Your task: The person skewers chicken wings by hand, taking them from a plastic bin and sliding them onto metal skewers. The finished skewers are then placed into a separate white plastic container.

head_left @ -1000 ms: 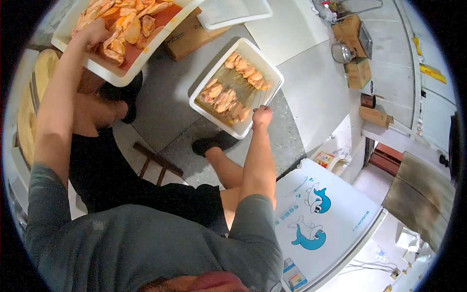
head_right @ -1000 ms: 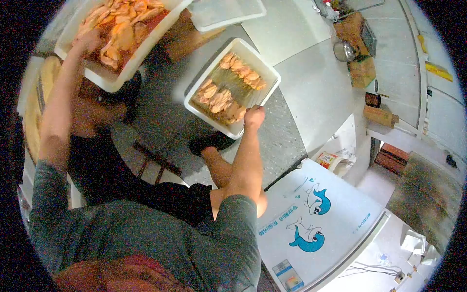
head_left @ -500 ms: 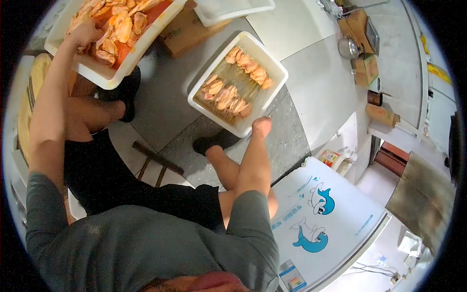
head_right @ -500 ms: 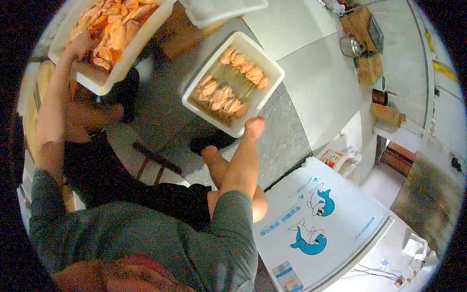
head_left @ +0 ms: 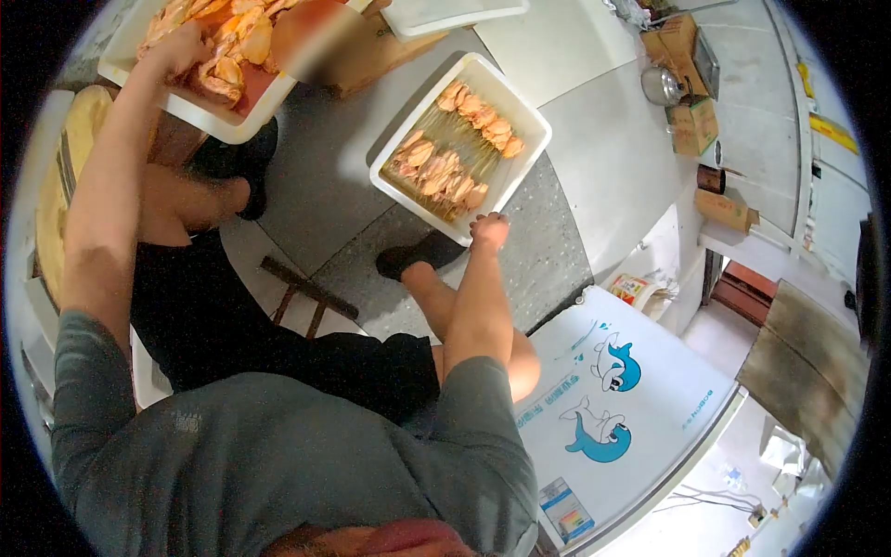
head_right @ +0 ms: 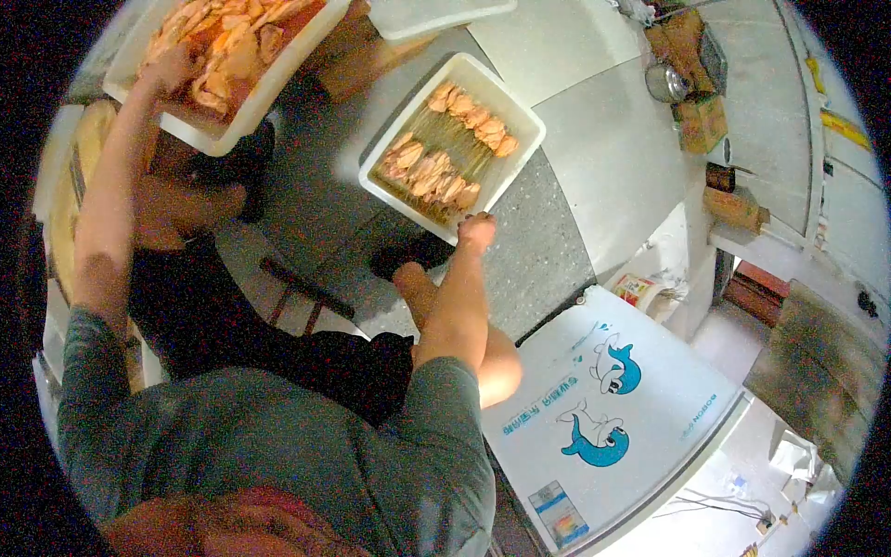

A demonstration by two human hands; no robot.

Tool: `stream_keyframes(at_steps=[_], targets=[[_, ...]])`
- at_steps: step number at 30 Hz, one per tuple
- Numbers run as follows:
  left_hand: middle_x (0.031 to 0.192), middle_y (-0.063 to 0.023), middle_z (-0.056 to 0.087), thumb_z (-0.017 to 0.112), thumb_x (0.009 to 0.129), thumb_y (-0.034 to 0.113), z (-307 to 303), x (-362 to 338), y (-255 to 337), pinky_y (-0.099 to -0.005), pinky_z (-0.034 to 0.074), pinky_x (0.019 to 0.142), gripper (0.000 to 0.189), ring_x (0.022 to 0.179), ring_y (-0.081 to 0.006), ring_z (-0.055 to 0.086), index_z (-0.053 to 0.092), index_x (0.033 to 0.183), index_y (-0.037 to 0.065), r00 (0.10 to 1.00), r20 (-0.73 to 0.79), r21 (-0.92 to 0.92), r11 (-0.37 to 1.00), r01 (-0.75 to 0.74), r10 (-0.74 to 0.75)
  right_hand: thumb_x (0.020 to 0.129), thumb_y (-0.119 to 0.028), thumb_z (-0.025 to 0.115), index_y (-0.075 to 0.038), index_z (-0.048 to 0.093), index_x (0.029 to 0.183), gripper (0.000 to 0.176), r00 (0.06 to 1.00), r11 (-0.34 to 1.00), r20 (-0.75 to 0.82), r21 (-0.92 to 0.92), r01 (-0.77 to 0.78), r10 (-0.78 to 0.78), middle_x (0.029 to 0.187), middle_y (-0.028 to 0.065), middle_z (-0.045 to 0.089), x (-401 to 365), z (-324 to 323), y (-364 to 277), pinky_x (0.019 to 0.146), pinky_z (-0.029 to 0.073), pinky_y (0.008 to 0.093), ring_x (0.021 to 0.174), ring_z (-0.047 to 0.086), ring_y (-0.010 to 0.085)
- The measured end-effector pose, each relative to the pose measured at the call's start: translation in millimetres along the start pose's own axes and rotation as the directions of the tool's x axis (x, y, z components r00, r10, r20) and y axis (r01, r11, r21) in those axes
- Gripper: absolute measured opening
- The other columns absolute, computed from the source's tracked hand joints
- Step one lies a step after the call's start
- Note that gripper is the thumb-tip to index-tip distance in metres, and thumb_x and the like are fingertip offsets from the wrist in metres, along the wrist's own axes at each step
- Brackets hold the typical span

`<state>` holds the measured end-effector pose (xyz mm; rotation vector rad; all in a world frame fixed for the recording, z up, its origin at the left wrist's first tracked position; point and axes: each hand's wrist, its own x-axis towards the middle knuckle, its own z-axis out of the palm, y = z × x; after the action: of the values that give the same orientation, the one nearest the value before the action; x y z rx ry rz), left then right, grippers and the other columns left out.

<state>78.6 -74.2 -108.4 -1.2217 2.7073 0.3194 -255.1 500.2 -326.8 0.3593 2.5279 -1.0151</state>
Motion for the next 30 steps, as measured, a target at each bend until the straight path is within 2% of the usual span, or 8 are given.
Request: stream_keyframes(at_steps=[2, 4, 8, 11, 16, 21, 25, 30], targets=[[0.1, -0.026, 0.065, 0.057, 0.082, 0.026, 5.4, 6.3, -5.5, -0.0435, 0.049, 0.08, 0.037, 0.091, -0.0367, 0.064, 0.063, 0.097, -0.007, 1.0, 0.011, -0.028, 0.999, 0.015, -0.014, 0.078, -0.012, 0.06, -0.004, 0.066, 0.092, 0.018, 0.927, 0.808, -0.099, -0.529, 0.258, -0.361, 0.095, 0.0179, 0.067, -5.9, -8.8, -12.7, 0.07, 0.052, 0.039, 0.077, 0.066, 0.0313], [0.103, -0.0235, 0.066, 0.056, 0.083, 0.03, -31.4, -17.7, 31.8, -0.044, 0.048, 0.083, 0.039, 0.092, -0.0364, 0.064, 0.066, 0.099, -0.004, 0.986, 0.034, 0.069, 0.984, 0.162, -0.165, 0.076, -0.01, 0.061, -0.003, 0.065, 0.094, 0.02, 0.843, 0.733, -0.059, -0.527, 0.429, -0.535, 0.093, 0.018, 0.069, 16.6, -18.1, -10.4, 0.067, 0.052, 0.0396, 0.079, 0.066, 0.0289], [0.096, -0.0247, 0.066, 0.057, 0.084, 0.026, -26.3, -15.9, 17.5, -0.0428, 0.05, 0.079, 0.033, 0.09, -0.0373, 0.065, 0.066, 0.092, -0.005, 0.981, -0.004, 0.003, 0.981, 0.193, -0.193, 0.087, -0.017, 0.053, -0.001, 0.064, 0.095, 0.021, 0.883, 0.882, 0.044, -0.045, 0.47, -0.468, 0.082, 0.0151, 0.065, -9.7, -36.2, -96.0, 0.067, 0.051, 0.0404, 0.075, 0.063, 0.0298], [0.097, -0.0224, 0.067, 0.057, 0.081, 0.015, -3.7, 1.5, 0.0, -0.042, 0.051, 0.075, 0.024, 0.089, -0.0368, 0.064, 0.066, 0.083, -0.006, 0.973, -0.059, -0.11, 0.97, 0.218, -0.225, 0.095, -0.022, 0.05, 0.0, 0.059, 0.096, 0.023, 0.921, 0.877, 0.152, 0.394, 0.275, -0.358, 0.068, 0.0015, 0.051, -93.8, -54.0, -184.1, 0.047, 0.038, 0.024, 0.055, 0.046, 0.0095], [0.09, -0.0219, 0.066, 0.053, 0.088, 0.024, -38.5, -7.4, 7.7, -0.042, 0.052, 0.071, 0.034, 0.084, -0.0352, 0.065, 0.063, 0.1, -0.006, 0.975, 0.054, -0.066, 0.974, 0.219, -0.215, 0.098, -0.02, 0.045, -0.003, 0.054, 0.106, 0.021, 0.836, 0.793, 0.331, 0.58, 0.185, -0.437, 0.066, 0.0006, 0.049, -210.8, -72.6, -243.7, 0.041, 0.028, 0.02, 0.046, 0.037, 0.007], [0.074, -0.0122, 0.06, 0.05, 0.086, 0.007, -51.5, -19.6, 11.6, -0.032, 0.053, 0.057, 0.019, 0.081, -0.0243, 0.069, 0.062, 0.098, -0.002, 0.917, 0.186, -0.891, 0.332, 0.309, -0.352, 0.097, -0.017, 0.047, -0.008, 0.054, 0.104, 0.013, 0.696, 0.789, 0.499, 0.593, 0.161, -0.517, 0.066, 0.0011, 0.051, -276.2, -51.0, -244.1, 0.04, 0.028, 0.0201, 0.046, 0.038, 0.0071], [0.087, -0.005, 0.061, 0.05, 0.09, 0.01, -55.2, -20.8, 32.0, -0.0259, 0.051, 0.054, 0.037, 0.076, -0.0129, 0.065, 0.049, 0.126, 0.003, 0.922, 0.151, -0.989, -0.06, 0.139, -0.356, 0.097, -0.015, 0.047, -0.007, 0.053, 0.1, 0.011, 0.641, 0.808, 0.598, 0.586, 0.059, -0.481, 0.066, 0.0002, 0.05, -290.3, -16.7, -250.2, 0.043, 0.03, 0.0194, 0.049, 0.039, 0.0062], [0.093, -0.0094, 0.061, 0.052, 0.091, 0.006, -67.3, -19.3, 47.8, -0.0249, 0.057, 0.067, 0.021, 0.085, -0.0175, 0.067, 0.053, 0.11, -0.004, 0.943, 0.09, -0.981, -0.192, 0.028, -0.321, 0.097, -0.014, 0.046, -0.003, 0.054, 0.095, 0.014, 0.541, 0.831, 0.685, 0.553, 0.051, -0.489, 0.068, 0.0021, 0.053, -293.4, -0.7, -261.4, 0.046, 0.034, 0.0214, 0.054, 0.043, 0.0069]])
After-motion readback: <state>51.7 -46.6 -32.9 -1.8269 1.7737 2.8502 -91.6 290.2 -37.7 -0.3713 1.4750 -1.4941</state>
